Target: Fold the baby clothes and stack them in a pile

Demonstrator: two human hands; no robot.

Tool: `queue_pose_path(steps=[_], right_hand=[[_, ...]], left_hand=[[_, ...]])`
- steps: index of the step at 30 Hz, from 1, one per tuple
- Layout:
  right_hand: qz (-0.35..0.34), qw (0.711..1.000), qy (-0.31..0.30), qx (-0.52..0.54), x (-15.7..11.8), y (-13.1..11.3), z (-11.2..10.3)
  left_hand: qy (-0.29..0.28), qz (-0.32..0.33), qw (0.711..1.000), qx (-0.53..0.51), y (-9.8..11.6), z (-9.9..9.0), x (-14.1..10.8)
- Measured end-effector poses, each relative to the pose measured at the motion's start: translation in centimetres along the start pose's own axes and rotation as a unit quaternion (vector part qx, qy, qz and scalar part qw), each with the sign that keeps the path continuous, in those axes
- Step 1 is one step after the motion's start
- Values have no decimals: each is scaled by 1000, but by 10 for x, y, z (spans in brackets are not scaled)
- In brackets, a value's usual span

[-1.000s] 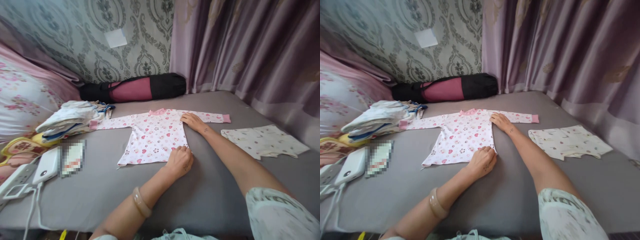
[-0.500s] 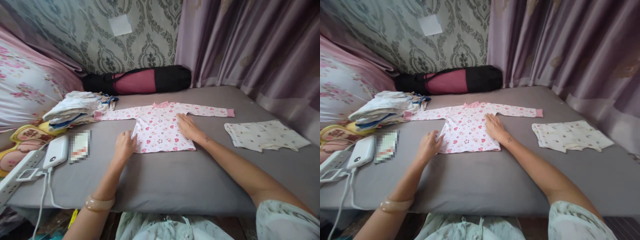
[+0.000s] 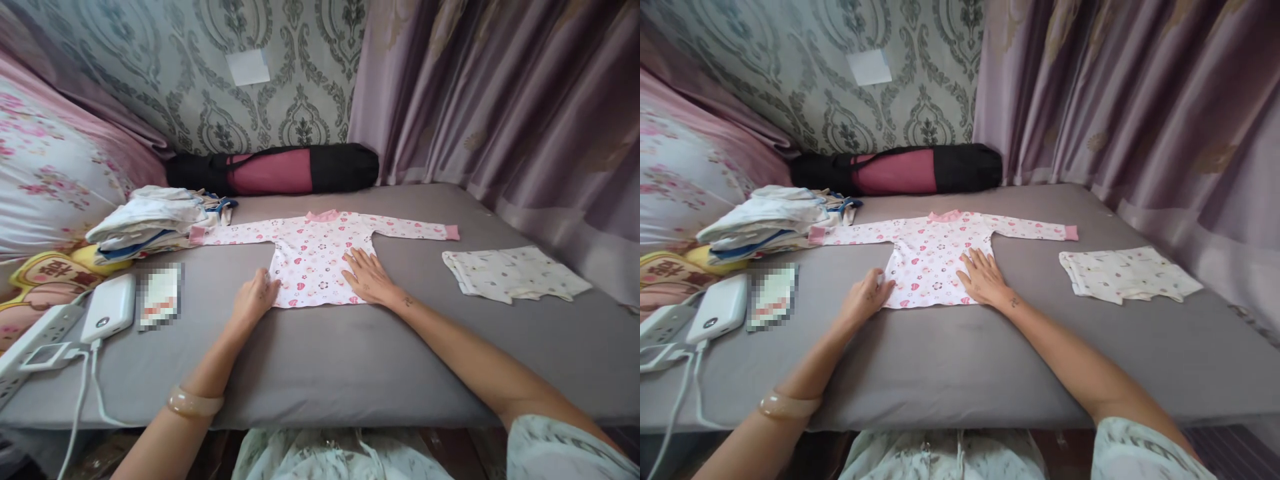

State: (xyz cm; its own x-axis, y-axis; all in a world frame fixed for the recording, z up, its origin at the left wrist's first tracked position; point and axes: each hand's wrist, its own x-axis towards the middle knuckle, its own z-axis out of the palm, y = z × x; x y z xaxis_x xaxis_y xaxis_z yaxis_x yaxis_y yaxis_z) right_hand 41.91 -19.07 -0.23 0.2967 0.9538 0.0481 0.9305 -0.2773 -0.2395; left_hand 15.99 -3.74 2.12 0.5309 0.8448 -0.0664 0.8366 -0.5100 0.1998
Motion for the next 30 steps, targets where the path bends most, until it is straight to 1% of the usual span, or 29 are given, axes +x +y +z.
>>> queue_pose_path(steps=[6, 10, 11, 12, 14, 16, 17, 18, 20, 23, 27, 30], right_hand=[[2, 1000, -5, -7, 0, -1, 0], [5, 1000, -17, -8, 0, -2, -1], [4, 1000, -18, -7, 0, -2, -2], [3, 1000, -19, -6, 0, -1, -2], [2, 1000, -16, -3, 0, -1, -2], [1, 1000, -13, -2, -1, -1, -2], [0, 1000, -13, -2, -1, -1, -2], [0, 1000, -13, -3, -1, -2, -2], [2, 1000, -16, -3, -2, -3, -3], [5, 1000, -24, 0, -3, -4, -5], [4, 999, -32, 4, -3, -4, -7], [3, 999, -35, 10, -2, -4, -7]], left_hand=[[-12, -9, 1000, 20, -13, -6, -5], [-21, -6, 998, 59, -10, -12, -4], [-14, 10, 997, 74, -7, -14, -1], [-2, 41, 996, 81, -2, -15, 3], [30, 140, 987, 66, 11, -13, 14], [49, 238, 969, 36, 25, -7, 29], [49, 264, 963, 29, 31, -3, 37], [43, 275, 960, 29, 36, 2, 44], [26, 270, 962, 42, 41, 11, 57], [2, 245, 968, 56, 37, 22, 69], [-17, 226, 972, 68, 29, 29, 74], [-29, 218, 972, 83, 28, 32, 75]])
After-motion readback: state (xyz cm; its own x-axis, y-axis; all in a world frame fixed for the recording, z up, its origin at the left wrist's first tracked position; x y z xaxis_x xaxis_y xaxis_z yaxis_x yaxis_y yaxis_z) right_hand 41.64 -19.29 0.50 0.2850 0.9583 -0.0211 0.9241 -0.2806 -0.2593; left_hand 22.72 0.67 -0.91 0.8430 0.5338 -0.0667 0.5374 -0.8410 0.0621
